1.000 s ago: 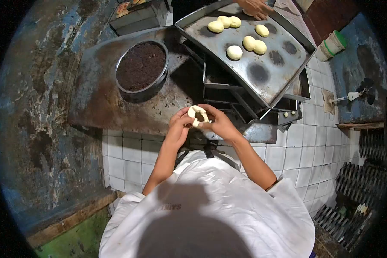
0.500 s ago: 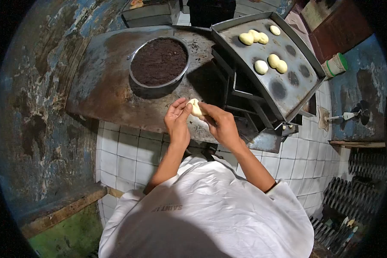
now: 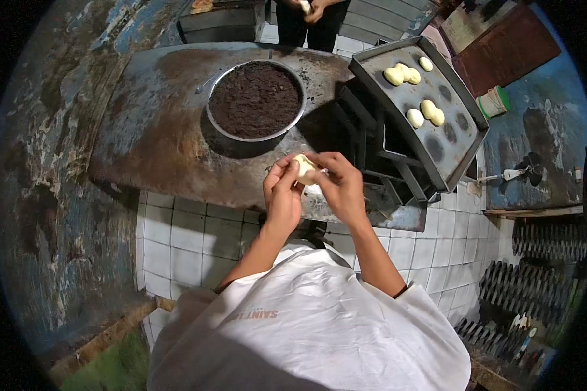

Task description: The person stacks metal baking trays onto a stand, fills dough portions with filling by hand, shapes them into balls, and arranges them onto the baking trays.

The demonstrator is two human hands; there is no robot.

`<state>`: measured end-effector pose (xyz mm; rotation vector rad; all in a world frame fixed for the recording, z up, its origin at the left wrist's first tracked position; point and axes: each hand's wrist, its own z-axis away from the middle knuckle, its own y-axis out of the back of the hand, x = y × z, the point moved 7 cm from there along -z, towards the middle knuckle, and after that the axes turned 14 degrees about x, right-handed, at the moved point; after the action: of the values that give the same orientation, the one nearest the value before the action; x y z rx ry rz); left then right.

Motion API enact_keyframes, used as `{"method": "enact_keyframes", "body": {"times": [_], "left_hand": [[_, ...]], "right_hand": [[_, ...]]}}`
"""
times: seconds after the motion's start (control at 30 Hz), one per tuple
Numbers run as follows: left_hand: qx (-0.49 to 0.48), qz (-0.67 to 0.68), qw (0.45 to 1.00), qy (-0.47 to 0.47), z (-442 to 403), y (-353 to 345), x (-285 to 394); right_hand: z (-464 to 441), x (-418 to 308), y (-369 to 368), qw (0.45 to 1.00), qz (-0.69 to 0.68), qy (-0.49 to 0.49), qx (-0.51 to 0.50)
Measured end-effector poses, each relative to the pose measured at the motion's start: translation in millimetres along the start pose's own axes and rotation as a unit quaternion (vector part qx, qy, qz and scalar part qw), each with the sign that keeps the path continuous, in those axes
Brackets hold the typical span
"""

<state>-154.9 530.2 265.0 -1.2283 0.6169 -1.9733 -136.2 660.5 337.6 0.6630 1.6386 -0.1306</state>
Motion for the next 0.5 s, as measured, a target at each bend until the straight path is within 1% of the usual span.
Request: {"method": "enact_keyframes", "body": {"times": [0.07, 0.1, 0.13, 0.2, 0.23, 0.27, 0.3, 0.33, 0.37, 0.4, 0.47, 0.5], "left_hand": [[0.062, -0.038, 0.997, 0.012, -12.0, 22.5, 5.8], [0.037, -0.049, 0.998, -0.008, -13.3, 21.4, 13.2], [0.031, -0.05, 0.998, -0.004, -14.5, 19.5, 15.9], [-0.041, -0.028, 0.998, -0.034, -14.2, 6.5, 26.7], [-0.065, -0.047, 0.995, -0.064, -14.2, 2.9, 30.8], [-0.069, -0.049, 0.994, -0.063, -14.6, 2.8, 34.4], [-0.1, -0.06, 0.992, -0.053, -12.3, -2.5, 37.7], [-0.133, -0.069, 0.988, -0.043, -9.5, -8.5, 40.0], [-0.158, -0.068, 0.984, -0.042, -6.9, -14.0, 42.7], [-0.163, -0.069, 0.983, -0.04, -7.3, -13.9, 44.1], [-0.183, -0.051, 0.98, -0.053, -6.6, -15.2, 48.7], [-0.138, -0.025, 0.99, 0.004, -7.4, -13.8, 43.3]], "right_hand": [[11.2, -37.3, -15.9, 0.994, 0.022, 0.106, -0.006], [13.7, -29.5, -23.7, 0.984, 0.09, 0.154, -0.012], [14.0, -22.4, -25.4, 0.984, 0.094, 0.154, -0.006], [12.4, -15.1, -29.3, 0.983, 0.119, 0.141, -0.004], [9.6, -28.7, -26.8, 0.969, 0.137, 0.203, 0.04], [6.4, -28.9, -29.7, 0.969, 0.137, 0.202, 0.045], [-0.9, -15.9, -29.7, 0.996, 0.033, 0.069, 0.045], [-4.3, -3.9, -31.7, 0.994, -0.074, -0.065, 0.044], [-5.6, -6.9, -36.1, 0.987, -0.126, -0.098, -0.003], [-5.6, -5.3, -34.8, 0.987, -0.126, -0.096, 0.002], [-2.7, 9.4, -35.7, 0.984, -0.085, -0.158, -0.011], [-1.2, 2.8, -33.4, 0.987, -0.075, -0.143, 0.023]]}}
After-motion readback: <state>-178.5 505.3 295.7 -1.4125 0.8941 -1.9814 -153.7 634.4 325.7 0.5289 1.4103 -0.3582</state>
